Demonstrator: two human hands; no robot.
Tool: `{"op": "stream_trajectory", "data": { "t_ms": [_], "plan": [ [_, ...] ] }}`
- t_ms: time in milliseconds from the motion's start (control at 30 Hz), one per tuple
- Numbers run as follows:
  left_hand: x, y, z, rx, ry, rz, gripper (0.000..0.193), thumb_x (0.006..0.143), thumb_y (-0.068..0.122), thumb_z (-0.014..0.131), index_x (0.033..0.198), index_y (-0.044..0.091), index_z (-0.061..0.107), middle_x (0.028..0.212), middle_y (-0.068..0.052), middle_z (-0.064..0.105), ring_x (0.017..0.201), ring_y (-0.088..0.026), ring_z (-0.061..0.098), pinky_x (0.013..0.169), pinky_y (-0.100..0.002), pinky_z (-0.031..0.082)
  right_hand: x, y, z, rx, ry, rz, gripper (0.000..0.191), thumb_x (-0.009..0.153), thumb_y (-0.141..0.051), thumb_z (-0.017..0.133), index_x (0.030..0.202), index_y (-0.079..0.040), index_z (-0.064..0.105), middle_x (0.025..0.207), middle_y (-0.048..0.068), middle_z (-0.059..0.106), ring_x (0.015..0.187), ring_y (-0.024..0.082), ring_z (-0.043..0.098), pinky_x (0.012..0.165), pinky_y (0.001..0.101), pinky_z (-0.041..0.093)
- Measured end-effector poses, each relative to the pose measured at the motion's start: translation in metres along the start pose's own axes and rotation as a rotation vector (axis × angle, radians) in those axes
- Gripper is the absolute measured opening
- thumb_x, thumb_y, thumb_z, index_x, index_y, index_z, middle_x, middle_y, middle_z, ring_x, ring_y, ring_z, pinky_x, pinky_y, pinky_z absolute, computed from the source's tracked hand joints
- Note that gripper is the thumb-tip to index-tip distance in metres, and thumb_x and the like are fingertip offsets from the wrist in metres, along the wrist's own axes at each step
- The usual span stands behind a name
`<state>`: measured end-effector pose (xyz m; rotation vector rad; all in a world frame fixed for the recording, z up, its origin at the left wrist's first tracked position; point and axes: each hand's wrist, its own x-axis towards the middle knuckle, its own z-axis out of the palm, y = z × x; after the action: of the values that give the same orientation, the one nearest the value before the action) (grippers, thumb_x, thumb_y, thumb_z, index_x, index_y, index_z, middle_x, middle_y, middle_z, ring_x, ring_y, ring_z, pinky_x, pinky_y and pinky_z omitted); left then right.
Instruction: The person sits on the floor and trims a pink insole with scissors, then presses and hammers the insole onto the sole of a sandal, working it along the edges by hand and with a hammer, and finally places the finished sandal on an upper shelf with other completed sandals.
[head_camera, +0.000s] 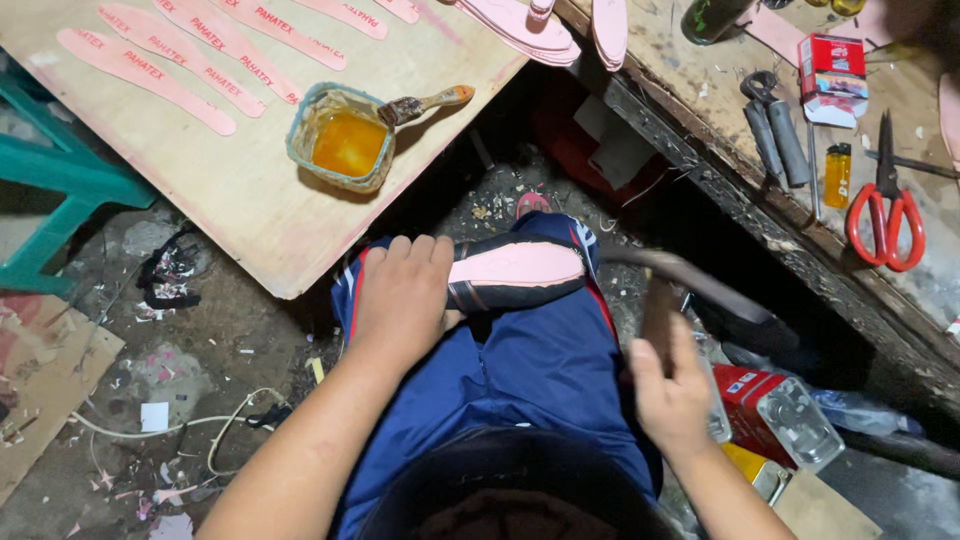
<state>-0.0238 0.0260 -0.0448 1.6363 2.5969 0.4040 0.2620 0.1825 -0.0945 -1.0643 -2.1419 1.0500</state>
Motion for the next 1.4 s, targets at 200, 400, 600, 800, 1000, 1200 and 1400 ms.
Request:
{"op": "stream_trajectory", "data": {
  "t_ms": [200,400,600,800,1000,1200,1400],
  "plan": [
    [0.004,-0.004,0.002,0.002,-0.054,-0.015,0.064,0.053,0.030,0.094,0.103,0.009,0.061,0.096,-0.008,0.062,0.095,-0.029,0.058,0.077,-0.044,0.042,-0.005,0.009,0.004,0.003,-0.088,0.196,0.059,0.097,-0.020,0.067,0.154,-0.007,0.054,0.116,0.018,0.074,0.097,0.024,0.069,0.090,0.0347,0.054],
    [0.006,-0.006,0.001,0.001,-0.054,-0.015,0.073,0.047,0.031,0.095,0.107,0.007,0.061,0.097,-0.009,0.063,0.094,-0.029,0.058,0.076,-0.044,0.043,-0.001,0.004,0.011,-0.051,-0.234,-0.049,0.058,0.092,-0.018,0.068,0.146,-0.004,0.053,0.124,0.018,0.073,0.111,0.023,0.071,0.096,0.0336,0.051],
    [0.005,-0.004,-0.002,0.018,-0.072,-0.017,0.068,0.050,0.032,0.095,0.104,0.008,0.061,0.097,-0.008,0.063,0.095,-0.029,0.058,0.077,-0.044,0.043,0.009,-0.040,0.029,-0.151,-0.364,-0.121,0.060,0.088,-0.024,0.072,0.144,-0.011,0.055,0.113,0.020,0.075,0.099,0.027,0.077,0.085,0.0348,0.057],
    [0.002,-0.003,-0.003,0.008,-0.080,-0.029,0.066,0.052,0.032,0.095,0.103,0.008,0.059,0.095,-0.008,0.063,0.092,-0.029,0.060,0.076,-0.045,0.043,0.028,-0.080,0.029,-0.200,-0.476,-0.188,0.062,0.088,-0.025,0.074,0.145,-0.013,0.055,0.107,0.019,0.076,0.093,0.032,0.075,0.082,0.0357,0.057],
    [-0.001,0.002,0.000,-0.003,-0.036,-0.028,0.067,0.052,0.030,0.094,0.104,0.008,0.059,0.095,-0.009,0.063,0.092,-0.029,0.060,0.076,-0.044,0.043,0.024,-0.091,0.029,-0.045,-0.248,-0.341,0.057,0.094,-0.024,0.071,0.146,-0.007,0.053,0.116,0.020,0.073,0.096,0.028,0.074,0.087,0.0340,0.056],
    [-0.007,0.006,-0.001,-0.012,0.021,-0.015,0.076,0.050,0.029,0.094,0.113,0.005,0.059,0.097,-0.009,0.062,0.092,-0.029,0.058,0.077,-0.044,0.042,0.013,-0.056,0.029,0.134,-0.476,-0.053,0.061,0.091,-0.020,0.071,0.148,-0.007,0.053,0.102,0.011,0.074,0.081,0.017,0.072,0.074,0.0325,0.056],
    [-0.016,0.005,0.001,-0.003,0.061,-0.022,0.085,0.050,0.028,0.093,0.123,0.002,0.059,0.096,-0.009,0.061,0.092,-0.029,0.058,0.080,-0.043,0.042,-0.020,-0.011,-0.029,0.186,-0.793,0.706,0.054,0.086,-0.024,0.076,0.137,-0.014,0.062,0.075,0.005,0.067,0.054,0.014,0.061,0.053,0.0294,0.051]
  ]
}}
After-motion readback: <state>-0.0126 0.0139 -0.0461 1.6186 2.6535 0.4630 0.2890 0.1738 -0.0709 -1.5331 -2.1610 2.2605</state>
